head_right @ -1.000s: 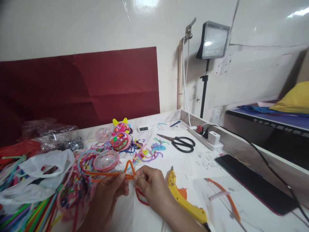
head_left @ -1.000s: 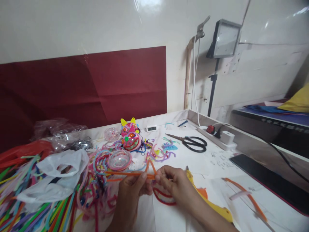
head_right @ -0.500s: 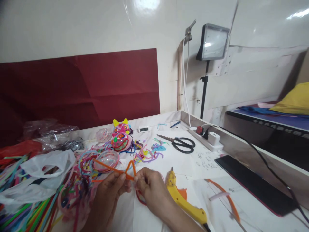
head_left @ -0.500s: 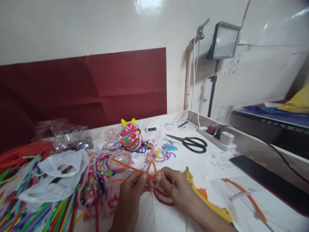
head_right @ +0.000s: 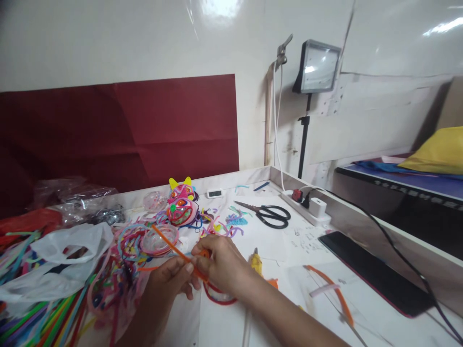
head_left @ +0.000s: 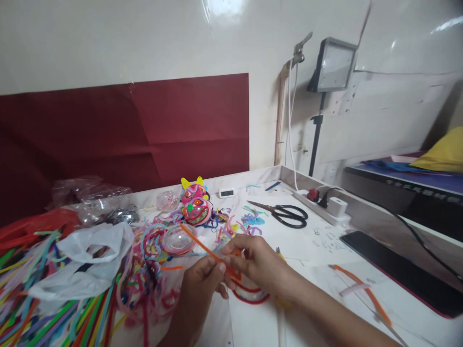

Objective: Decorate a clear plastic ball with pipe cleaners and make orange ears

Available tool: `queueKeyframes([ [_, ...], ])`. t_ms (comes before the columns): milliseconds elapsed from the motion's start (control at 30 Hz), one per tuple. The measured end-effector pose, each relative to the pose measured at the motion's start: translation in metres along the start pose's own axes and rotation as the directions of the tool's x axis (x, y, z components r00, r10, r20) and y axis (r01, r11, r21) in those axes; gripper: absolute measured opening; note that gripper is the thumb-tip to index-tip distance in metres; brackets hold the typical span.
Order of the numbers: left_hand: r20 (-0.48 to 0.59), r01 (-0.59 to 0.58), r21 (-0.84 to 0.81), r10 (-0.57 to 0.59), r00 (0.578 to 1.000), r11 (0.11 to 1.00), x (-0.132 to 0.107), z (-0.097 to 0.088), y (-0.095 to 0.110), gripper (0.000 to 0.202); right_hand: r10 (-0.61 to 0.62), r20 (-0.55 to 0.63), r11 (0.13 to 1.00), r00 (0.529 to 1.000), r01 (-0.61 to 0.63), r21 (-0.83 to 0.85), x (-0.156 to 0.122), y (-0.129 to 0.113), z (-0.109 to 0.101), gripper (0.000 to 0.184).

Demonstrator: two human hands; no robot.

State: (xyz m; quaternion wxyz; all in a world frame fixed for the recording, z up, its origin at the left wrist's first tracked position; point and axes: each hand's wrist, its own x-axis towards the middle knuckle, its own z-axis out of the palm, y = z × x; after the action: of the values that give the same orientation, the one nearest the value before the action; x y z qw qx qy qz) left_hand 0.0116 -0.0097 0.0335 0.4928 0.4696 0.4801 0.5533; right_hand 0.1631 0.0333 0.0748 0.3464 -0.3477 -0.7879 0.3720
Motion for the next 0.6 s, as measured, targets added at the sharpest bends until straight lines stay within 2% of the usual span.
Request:
queueKeyframes([
  [133,0.012,0.027,0.036,-0.028,1.0,0.999,0.002,-0.001,-0.004,0.02,0.035,0.158,0.989,0.987,-0.057,0.138,0.01,0.002,-0.004,0.015],
  [267,0.03,0.037,0.071,-0.039,0.999,0.997,0.001,-0.002,-0.005,0.022,0.036,0.298,0.939,0.954,-0.134,0.316,0.017,0.002,-0.007,0.018],
  [433,0.043,0.051,0.086,-0.054,0.998,0.995,0.002,-0.002,-0.007,0.025,0.042,0.386,0.937,0.921,-0.17,0.304,0.025,0.004,-0.009,0.004],
  [600,0.038,0.056,0.114,-0.061,0.997,0.992,0.004,-0.004,-0.011,0.023,0.048,0.428,0.959,0.903,-0.162,0.234,0.033,0.012,-0.005,0.005],
])
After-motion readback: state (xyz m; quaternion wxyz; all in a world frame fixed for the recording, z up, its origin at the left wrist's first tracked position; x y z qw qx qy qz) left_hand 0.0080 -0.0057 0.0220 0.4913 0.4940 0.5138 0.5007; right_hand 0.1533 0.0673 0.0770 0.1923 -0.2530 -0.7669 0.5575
